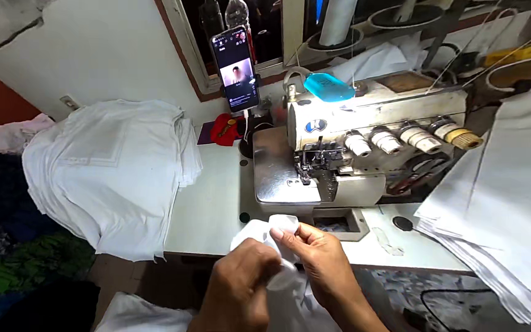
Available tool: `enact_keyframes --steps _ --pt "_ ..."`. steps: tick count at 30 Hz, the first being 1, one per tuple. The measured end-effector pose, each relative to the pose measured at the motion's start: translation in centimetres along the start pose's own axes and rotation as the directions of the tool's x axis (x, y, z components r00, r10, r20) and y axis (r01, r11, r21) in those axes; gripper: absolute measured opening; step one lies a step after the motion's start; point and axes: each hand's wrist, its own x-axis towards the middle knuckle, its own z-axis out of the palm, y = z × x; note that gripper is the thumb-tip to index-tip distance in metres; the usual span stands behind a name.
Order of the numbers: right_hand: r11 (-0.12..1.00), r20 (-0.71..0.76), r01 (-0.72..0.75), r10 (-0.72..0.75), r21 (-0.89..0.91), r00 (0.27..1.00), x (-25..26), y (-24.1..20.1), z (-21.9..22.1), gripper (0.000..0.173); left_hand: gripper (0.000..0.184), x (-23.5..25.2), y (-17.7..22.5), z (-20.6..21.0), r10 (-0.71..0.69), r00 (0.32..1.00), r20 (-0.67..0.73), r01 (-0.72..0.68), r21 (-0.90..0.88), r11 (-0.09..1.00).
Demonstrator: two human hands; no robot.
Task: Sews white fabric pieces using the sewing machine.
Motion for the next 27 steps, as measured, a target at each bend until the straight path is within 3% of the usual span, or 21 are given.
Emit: enact_keyframes --steps 3,8,17,20,24,27 --pt "0.999 0.069 0.042 -0.045 0.033 0.997 -1.0 -0.6 0.5 0.01 0.013 1.9 0.8 0.6 0.042 0.997 -0.059 -0.039 0.047 0.998" --pt "0.992 0.081 0.083 -0.09 0.091 0.993 -1.3 -0.2 0.1 0.011 0.015 1.7 -2.3 2.0 -0.121 0.98 -0.158 0.147 0.17 0.974" --pt "0.983 0.147 0.059 -0.085 0.173 0.985 -2.0 0.4 0.3 0.017 0.015 1.3 -2.2 2.3 -0.089 0.965 -0.248 0.151 0.243 0.958" --pt "0.983 0.18 0.116 -0.141 0.144 0.974 -2.1 0.9 0.2 0.021 0.016 1.0 -2.3 2.1 -0.124 0.972 -0.2 0.171 0.235 0.957" --pt "0.968 0.108 0.214 -0.228 0.13 0.968 -2.7 1.7 0.7 0.018 0.016 1.1 -2.2 1.4 -0.158 0.987 0.027 0.15 0.192 0.97" --pt "0.903 0.059 0.429 -0.428 -0.012 0.902 -3.5 4.3 0.6 0.017 0.011 1.5 -2.7 0.6 -0.142 0.99 -0.024 0.144 0.199 0.969"
